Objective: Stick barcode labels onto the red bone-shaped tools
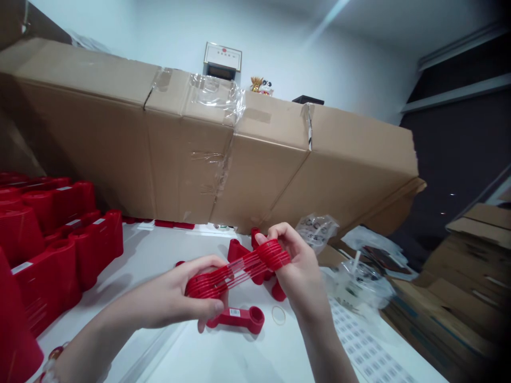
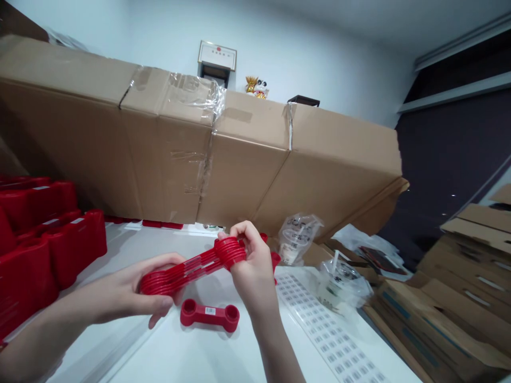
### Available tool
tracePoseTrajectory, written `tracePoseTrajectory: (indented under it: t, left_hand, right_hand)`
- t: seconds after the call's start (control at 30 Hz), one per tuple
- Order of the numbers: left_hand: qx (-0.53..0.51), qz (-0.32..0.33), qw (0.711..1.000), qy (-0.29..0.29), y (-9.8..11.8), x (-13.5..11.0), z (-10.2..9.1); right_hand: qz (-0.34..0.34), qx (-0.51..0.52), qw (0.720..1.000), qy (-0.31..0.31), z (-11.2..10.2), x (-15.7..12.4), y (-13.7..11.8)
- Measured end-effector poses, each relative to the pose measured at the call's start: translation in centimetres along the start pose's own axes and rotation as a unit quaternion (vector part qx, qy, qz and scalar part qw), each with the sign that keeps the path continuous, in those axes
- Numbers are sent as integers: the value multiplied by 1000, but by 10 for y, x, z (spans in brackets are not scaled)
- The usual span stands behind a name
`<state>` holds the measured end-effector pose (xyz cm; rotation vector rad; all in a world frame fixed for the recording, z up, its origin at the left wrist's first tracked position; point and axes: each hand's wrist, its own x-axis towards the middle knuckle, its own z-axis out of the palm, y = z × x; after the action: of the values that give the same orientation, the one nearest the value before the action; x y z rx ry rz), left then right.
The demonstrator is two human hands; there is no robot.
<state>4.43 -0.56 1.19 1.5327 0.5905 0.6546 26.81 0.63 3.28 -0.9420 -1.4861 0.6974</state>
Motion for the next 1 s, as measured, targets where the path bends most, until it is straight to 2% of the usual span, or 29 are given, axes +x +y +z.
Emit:
tracePoseTrajectory:
  t: [0.1,0.23,0.37,0.47,0.6,0.8,1.0]
  left_hand:
    - [2,2,1000,1,-4,0,1]
    - [1,13,1000,4,-6,0,3]
    - [76,-16,995,59,9,-6,12]
    - [148,38,981,122,16,-6,18]
    - [231,133,946,187,7,1,14]
    - [314,251,893,202,-5,0,2]
    - [352,258,871,227,-1,-3,1]
  right_hand:
    - [6,24,999,25,6,-3,-1]
    - [-20,43,998,33,11,-4,-2]
    - [-83,17,994,63,10,-4,0]
    - [-120,-14,988,94,8,-4,3]
    - [-181,-58,972,141,8,-1,6]
    - [-255,-66,954,141,9,2,10]
    - [-264,-85,954,110,3,3,11]
